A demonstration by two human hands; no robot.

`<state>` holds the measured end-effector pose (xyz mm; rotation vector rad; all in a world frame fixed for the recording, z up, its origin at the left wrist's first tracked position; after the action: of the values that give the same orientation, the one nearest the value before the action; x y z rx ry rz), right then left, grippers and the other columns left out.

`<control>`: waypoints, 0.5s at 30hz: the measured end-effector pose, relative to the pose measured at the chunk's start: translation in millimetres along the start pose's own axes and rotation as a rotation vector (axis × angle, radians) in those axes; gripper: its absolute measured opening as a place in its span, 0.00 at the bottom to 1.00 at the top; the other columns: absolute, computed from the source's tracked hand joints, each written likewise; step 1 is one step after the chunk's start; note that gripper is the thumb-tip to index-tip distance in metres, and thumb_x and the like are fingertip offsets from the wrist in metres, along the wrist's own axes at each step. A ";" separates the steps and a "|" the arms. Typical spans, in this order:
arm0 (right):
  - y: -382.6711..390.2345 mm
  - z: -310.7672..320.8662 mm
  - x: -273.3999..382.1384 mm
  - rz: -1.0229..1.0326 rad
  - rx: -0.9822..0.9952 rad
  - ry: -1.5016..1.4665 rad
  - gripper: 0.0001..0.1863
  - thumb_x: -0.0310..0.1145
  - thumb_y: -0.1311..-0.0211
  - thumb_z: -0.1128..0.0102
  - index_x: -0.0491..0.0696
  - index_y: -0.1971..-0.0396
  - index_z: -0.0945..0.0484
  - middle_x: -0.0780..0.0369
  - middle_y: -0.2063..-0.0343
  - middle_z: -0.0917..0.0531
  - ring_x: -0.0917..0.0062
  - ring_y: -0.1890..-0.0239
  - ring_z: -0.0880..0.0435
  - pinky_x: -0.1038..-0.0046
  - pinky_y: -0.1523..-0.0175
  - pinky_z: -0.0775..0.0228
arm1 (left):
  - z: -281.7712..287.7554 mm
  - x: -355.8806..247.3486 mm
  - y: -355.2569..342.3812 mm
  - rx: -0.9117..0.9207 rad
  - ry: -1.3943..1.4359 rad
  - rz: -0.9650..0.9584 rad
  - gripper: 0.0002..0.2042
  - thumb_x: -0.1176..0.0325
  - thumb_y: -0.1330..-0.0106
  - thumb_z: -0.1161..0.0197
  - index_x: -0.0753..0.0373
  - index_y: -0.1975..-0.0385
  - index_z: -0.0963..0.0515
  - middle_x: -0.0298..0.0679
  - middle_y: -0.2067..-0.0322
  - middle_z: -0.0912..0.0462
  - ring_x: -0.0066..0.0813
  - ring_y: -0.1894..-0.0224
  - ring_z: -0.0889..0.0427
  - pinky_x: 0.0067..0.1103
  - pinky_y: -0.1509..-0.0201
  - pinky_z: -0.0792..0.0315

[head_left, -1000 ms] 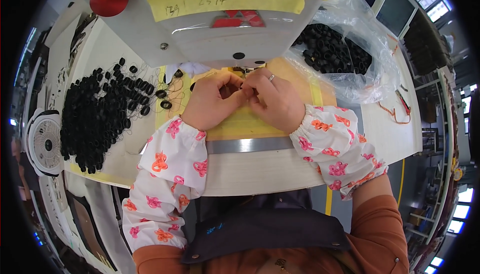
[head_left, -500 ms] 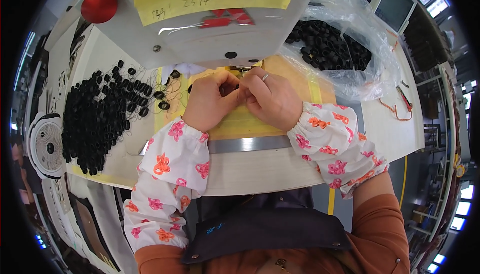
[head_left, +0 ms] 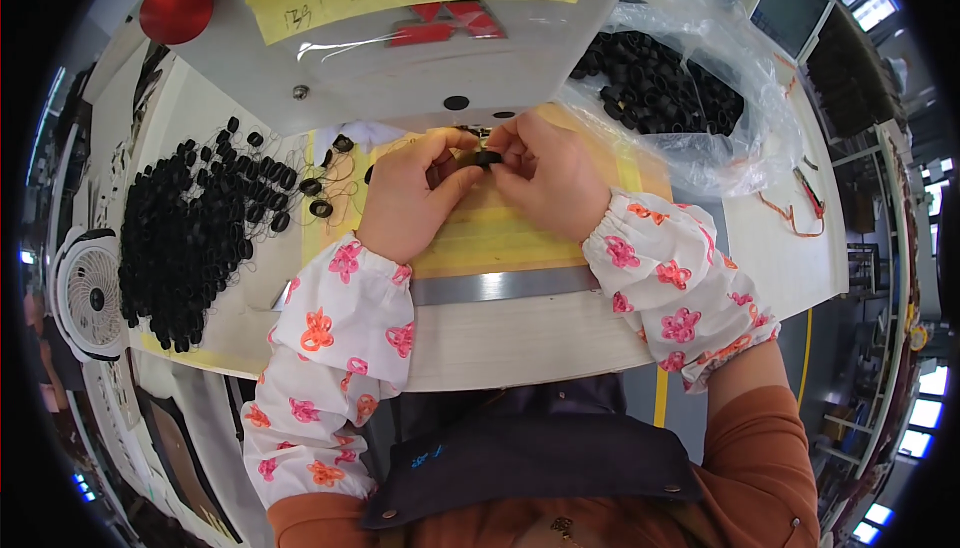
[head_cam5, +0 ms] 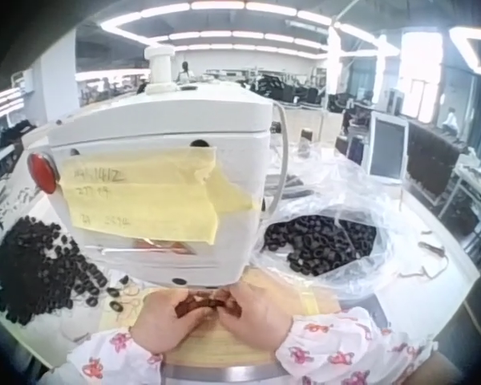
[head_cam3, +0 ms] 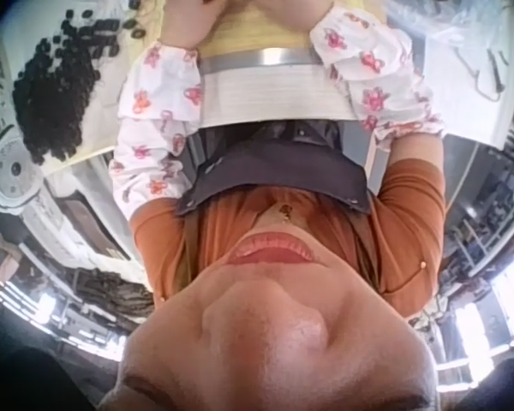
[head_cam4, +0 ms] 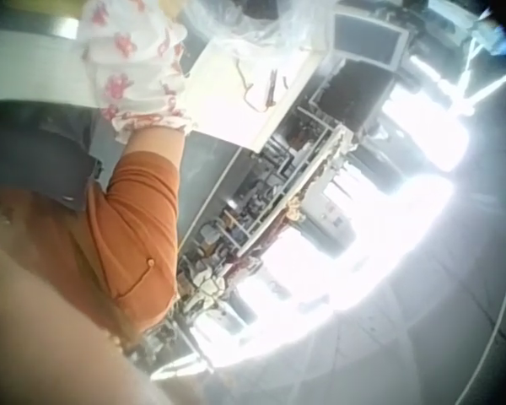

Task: Operating a specialized sewing machine to attach small black plastic components to a yellow base strip.

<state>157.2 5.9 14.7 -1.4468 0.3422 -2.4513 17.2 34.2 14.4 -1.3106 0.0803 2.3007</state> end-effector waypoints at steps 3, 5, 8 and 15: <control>-0.6 0.5 -1.1 0.047 -0.025 0.001 0.10 0.21 0.60 0.46 0.40 0.73 0.32 0.56 0.80 0.26 0.68 0.77 0.25 0.72 0.73 0.32 | -2.9 0.9 -3.2 0.014 -0.019 -0.035 0.07 0.71 0.50 0.39 0.64 0.72 0.25 0.39 0.80 0.24 0.29 0.80 0.25 0.22 0.75 0.33; -1.1 0.6 -0.7 0.035 -0.015 0.026 0.09 0.21 0.59 0.45 0.40 0.74 0.31 0.56 0.79 0.25 0.68 0.77 0.25 0.72 0.72 0.32 | -4.2 2.0 -2.8 -0.065 -0.007 -0.113 0.07 0.70 0.50 0.40 0.64 0.72 0.25 0.39 0.80 0.24 0.29 0.79 0.25 0.22 0.74 0.33; 0.5 1.7 -3.0 0.056 -0.041 0.084 0.08 0.21 0.59 0.44 0.40 0.75 0.30 0.56 0.79 0.25 0.68 0.76 0.24 0.72 0.71 0.32 | -5.5 2.9 -2.0 -0.044 -0.168 -0.124 0.06 0.69 0.49 0.41 0.64 0.73 0.25 0.39 0.79 0.23 0.30 0.78 0.24 0.23 0.73 0.33; 0.6 2.3 -15.2 -0.038 -0.084 0.012 0.06 0.22 0.60 0.41 0.40 0.79 0.27 0.56 0.79 0.25 0.65 0.75 0.24 0.71 0.70 0.32 | -11.1 13.3 -3.8 -0.043 -0.077 -0.029 0.08 0.67 0.50 0.40 0.64 0.73 0.24 0.39 0.80 0.23 0.30 0.78 0.24 0.22 0.72 0.33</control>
<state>166.4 10.5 3.2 -1.4857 0.4297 -2.5042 22.2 39.5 -1.8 -1.2344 -0.0142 2.3374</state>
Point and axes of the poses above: each hand's wrist, its own y-axis away from the middle knuckle, its own z-axis out of the back of the hand, x = y × z, the point moved 4 cm from there along -y, towards the middle knuckle
